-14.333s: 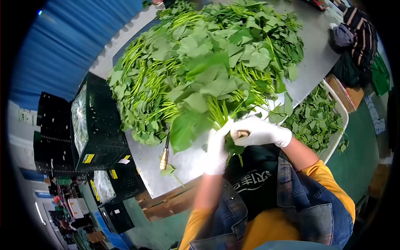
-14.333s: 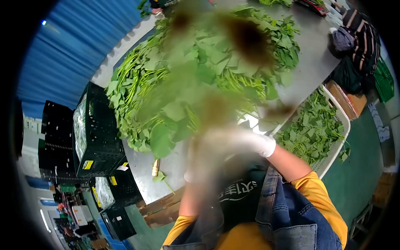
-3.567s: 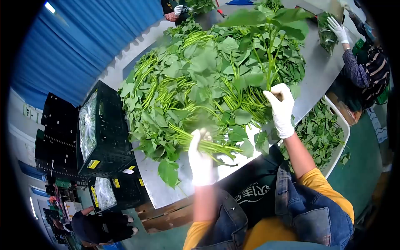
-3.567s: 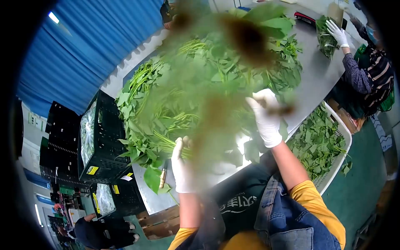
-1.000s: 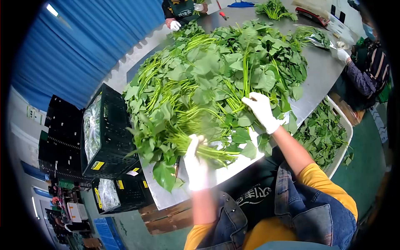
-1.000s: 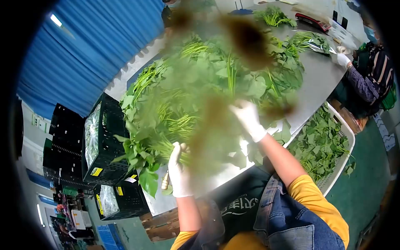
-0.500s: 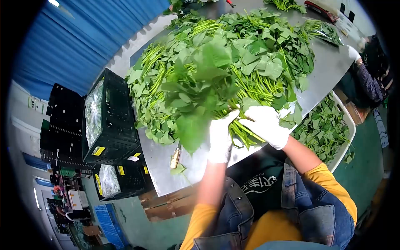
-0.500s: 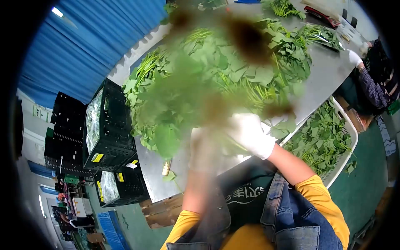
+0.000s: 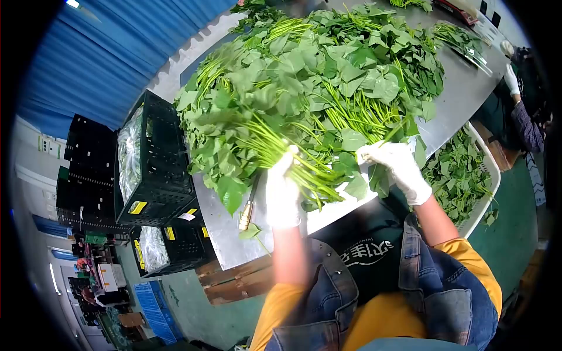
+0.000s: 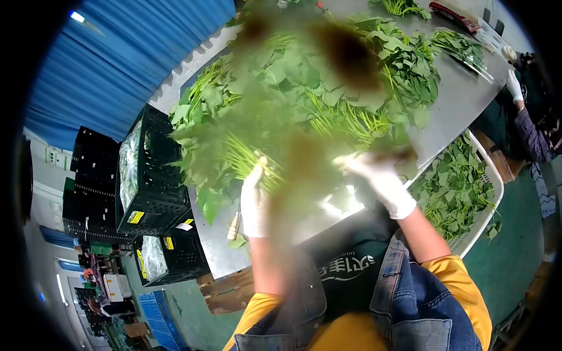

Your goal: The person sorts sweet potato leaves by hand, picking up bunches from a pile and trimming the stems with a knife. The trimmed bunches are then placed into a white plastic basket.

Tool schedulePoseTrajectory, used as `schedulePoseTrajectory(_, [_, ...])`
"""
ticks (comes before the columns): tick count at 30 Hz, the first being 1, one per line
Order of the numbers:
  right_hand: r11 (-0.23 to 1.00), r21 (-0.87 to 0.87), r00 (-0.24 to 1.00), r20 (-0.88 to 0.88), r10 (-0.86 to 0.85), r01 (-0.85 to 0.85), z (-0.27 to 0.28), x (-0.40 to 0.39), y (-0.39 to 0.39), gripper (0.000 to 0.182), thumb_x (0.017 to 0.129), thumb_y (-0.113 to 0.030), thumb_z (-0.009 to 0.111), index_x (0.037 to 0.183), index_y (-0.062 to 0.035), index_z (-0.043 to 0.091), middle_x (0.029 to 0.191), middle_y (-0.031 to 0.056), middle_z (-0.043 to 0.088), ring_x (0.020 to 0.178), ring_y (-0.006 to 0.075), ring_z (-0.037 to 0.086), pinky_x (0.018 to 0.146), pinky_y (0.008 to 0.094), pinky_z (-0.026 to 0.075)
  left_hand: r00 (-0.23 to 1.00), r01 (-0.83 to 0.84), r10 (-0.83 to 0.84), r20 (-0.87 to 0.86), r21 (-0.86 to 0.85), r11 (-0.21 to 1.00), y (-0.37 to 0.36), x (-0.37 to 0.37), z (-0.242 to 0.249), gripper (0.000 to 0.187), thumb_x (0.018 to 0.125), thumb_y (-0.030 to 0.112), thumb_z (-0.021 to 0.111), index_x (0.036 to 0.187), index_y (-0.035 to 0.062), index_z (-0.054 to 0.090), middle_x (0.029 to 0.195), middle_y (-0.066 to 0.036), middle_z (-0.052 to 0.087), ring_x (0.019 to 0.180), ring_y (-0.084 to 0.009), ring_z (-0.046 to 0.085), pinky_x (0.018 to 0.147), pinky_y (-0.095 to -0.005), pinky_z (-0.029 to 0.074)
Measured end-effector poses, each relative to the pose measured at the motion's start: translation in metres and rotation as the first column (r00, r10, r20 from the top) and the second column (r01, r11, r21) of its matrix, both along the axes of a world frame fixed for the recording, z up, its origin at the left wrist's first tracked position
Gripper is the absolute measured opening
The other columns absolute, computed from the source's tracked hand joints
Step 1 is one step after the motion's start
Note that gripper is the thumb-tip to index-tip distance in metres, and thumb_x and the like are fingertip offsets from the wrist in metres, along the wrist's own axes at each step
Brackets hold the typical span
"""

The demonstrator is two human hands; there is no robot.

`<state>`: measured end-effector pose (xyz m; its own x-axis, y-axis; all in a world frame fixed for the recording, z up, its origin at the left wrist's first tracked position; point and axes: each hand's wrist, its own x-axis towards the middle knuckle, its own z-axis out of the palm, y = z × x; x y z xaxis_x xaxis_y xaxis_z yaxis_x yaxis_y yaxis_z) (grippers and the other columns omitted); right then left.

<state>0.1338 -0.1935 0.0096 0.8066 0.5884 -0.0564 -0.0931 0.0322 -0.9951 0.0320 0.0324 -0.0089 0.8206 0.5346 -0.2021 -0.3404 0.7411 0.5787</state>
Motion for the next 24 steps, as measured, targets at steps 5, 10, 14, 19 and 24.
schedulePoseTrajectory(5, [0.903,-0.030,0.904,-0.018,0.428,-0.428,-0.015,-0.012,0.036,0.018,0.083,-0.011,0.065,0.094,0.0024,0.071,0.089,0.0088,0.069,0.082,0.0139,0.062,0.077,0.0263,0.049,0.987,0.136,-0.129,-0.098,0.071,0.988,0.006,0.001,-0.030,0.037,0.084,-0.001,0.059,0.121,0.0002,0.053,0.099,-0.011,0.063,0.086,-0.0187,0.061,0.077,-0.0296,0.051])
schedulePoseTrajectory(10, [0.967,0.205,0.986,-0.035,0.164,-0.153,0.001,-0.021,0.028,0.015,0.081,-0.006,0.060,0.088,0.0063,0.067,0.089,0.0088,0.066,0.084,0.0159,0.059,0.080,0.0273,0.045,0.976,0.052,0.006,-0.217,0.262,0.964,0.000,-0.002,-0.028,0.020,0.089,0.007,0.059,0.108,0.0016,0.060,0.094,-0.009,0.061,0.079,-0.0169,0.058,0.074,-0.0310,0.051])
schedulePoseTrajectory(14, [0.559,0.798,0.972,-0.217,-0.086,0.227,-0.030,0.019,-0.052,0.020,0.081,-0.016,0.069,0.069,-0.0095,0.055,0.081,0.0031,0.058,0.087,0.0186,0.053,0.083,0.0326,0.042,0.986,-0.121,0.124,-0.115,0.034,0.992,0.019,-0.016,0.001,0.017,0.092,0.016,0.059,0.107,0.0078,0.061,0.093,-0.005,0.060,0.080,-0.0161,0.056,0.077,-0.0301,0.048])
schedulePoseTrajectory(19, [0.246,0.968,0.988,-0.089,0.129,0.055,-0.002,0.047,-0.127,0.075,0.063,-0.021,0.084,0.131,-0.0106,0.054,0.121,0.0046,0.058,0.104,0.0181,0.054,0.085,0.0344,0.046,0.984,-0.065,0.090,0.154,-0.160,0.985,0.025,-0.027,0.014,0.019,0.093,0.008,0.054,0.112,0.0110,0.054,0.097,0.000,0.059,0.090,-0.0161,0.054,0.081,-0.0311,0.046])
schedulePoseTrajectory(24, [0.988,-0.009,0.932,0.332,-0.144,0.156,-0.038,0.056,-0.050,0.039,0.081,-0.018,0.068,0.117,-0.0062,0.063,0.099,0.0061,0.067,0.084,0.0180,0.063,0.076,0.0317,0.051,0.985,0.016,0.001,0.174,-0.096,0.995,0.003,-0.023,0.024,0.022,0.091,0.010,0.058,0.113,0.0099,0.053,0.093,-0.003,0.056,0.094,-0.0199,0.054,0.084,-0.0311,0.050])
